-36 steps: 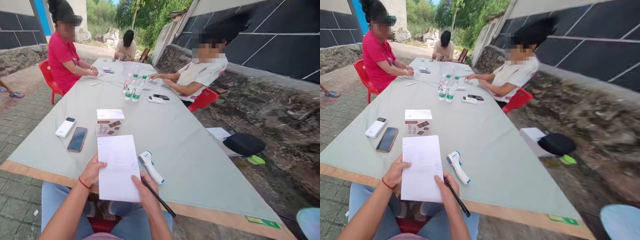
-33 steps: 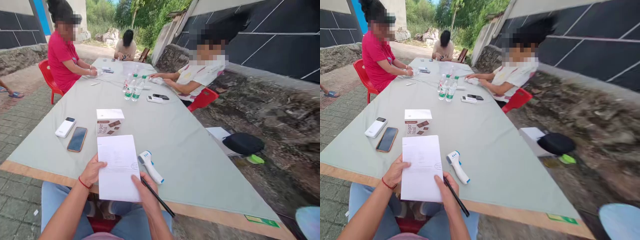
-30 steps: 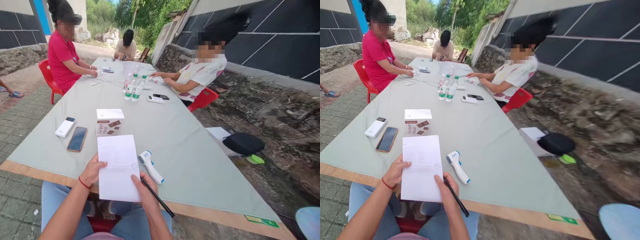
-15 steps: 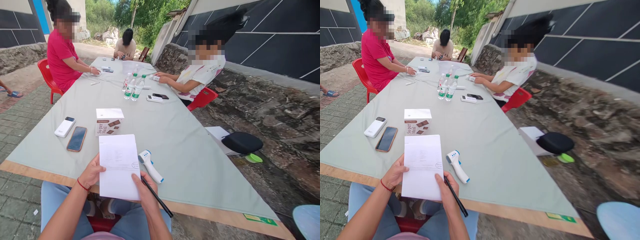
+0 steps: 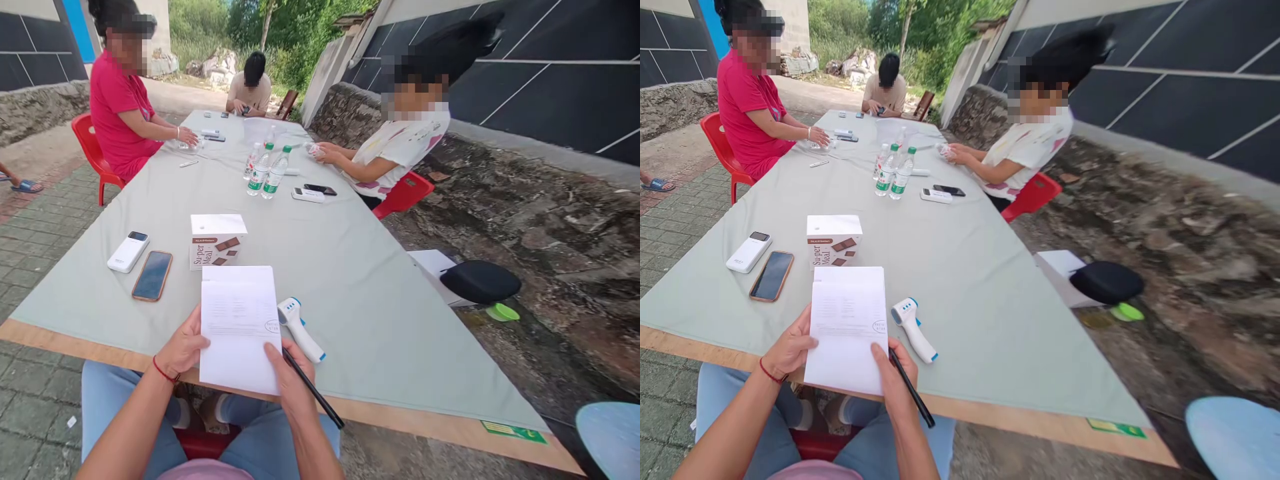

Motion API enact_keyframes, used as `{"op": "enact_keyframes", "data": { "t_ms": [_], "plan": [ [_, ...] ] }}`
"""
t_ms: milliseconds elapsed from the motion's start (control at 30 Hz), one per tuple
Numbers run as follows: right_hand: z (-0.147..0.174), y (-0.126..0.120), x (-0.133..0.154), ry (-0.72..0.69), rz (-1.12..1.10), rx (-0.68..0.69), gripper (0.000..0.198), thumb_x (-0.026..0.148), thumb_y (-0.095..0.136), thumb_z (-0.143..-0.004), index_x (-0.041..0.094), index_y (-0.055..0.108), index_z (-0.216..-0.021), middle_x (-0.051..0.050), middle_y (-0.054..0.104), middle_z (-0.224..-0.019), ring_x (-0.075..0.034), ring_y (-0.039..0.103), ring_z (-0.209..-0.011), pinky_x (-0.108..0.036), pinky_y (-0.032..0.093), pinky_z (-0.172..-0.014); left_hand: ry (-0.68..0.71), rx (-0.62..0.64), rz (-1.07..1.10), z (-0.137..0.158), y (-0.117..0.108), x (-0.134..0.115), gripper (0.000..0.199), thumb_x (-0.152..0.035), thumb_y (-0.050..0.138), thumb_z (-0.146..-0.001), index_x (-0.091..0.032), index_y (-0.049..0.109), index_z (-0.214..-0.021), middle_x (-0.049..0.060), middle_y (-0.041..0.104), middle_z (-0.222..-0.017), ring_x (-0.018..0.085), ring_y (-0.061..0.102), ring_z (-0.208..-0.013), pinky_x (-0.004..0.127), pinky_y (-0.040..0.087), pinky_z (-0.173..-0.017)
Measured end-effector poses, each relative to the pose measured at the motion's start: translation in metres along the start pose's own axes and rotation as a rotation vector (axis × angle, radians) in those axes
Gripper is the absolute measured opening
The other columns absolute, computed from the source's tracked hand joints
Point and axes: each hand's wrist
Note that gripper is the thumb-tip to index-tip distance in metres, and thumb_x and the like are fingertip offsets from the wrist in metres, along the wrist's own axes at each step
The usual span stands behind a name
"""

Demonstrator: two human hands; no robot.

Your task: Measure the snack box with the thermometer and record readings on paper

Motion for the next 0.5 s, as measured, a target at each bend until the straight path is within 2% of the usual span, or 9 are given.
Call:
{"op": "enact_keyframes", "data": {
  "t_ms": [267, 500],
  "plan": [
    [-0.0005, 0.0001, 0.0021, 0.021, -0.021, 0.018, 0.048, 0.052, 0.082, -0.060, 0.016, 0.075, -0.091, -0.006, 0.075, -0.083, -0.022, 0.065, -0.071, -0.031, 0.052, -0.064, 0.002, 0.000, -0.015, -0.0006, 0.0043, -0.0020, 0.093, -0.001, 0.065, -0.064, -0.028, 0.038, -0.148, 0.007, 0.055, -0.143, 0.028, 0.050, -0.133, 0.041, 0.038, -0.113],
    [0.0006, 0.0014, 0.0061, 0.022, -0.010, 0.035, 0.049, 0.055, 0.081, -0.060, 0.017, 0.074, -0.091, -0.007, 0.076, -0.083, -0.023, 0.066, -0.071, -0.032, 0.053, -0.063, 0.014, -0.003, -0.017, -0.0007, 0.0061, -0.0038, 0.087, -0.002, 0.066, -0.066, -0.027, 0.042, -0.146, 0.007, 0.057, -0.141, 0.029, 0.049, -0.134, 0.042, 0.036, -0.114]
  ]
}}
Point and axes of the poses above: each hand's wrist, its own z-axis away from the middle knuckle, its own y-axis out of the palm, x = y × z
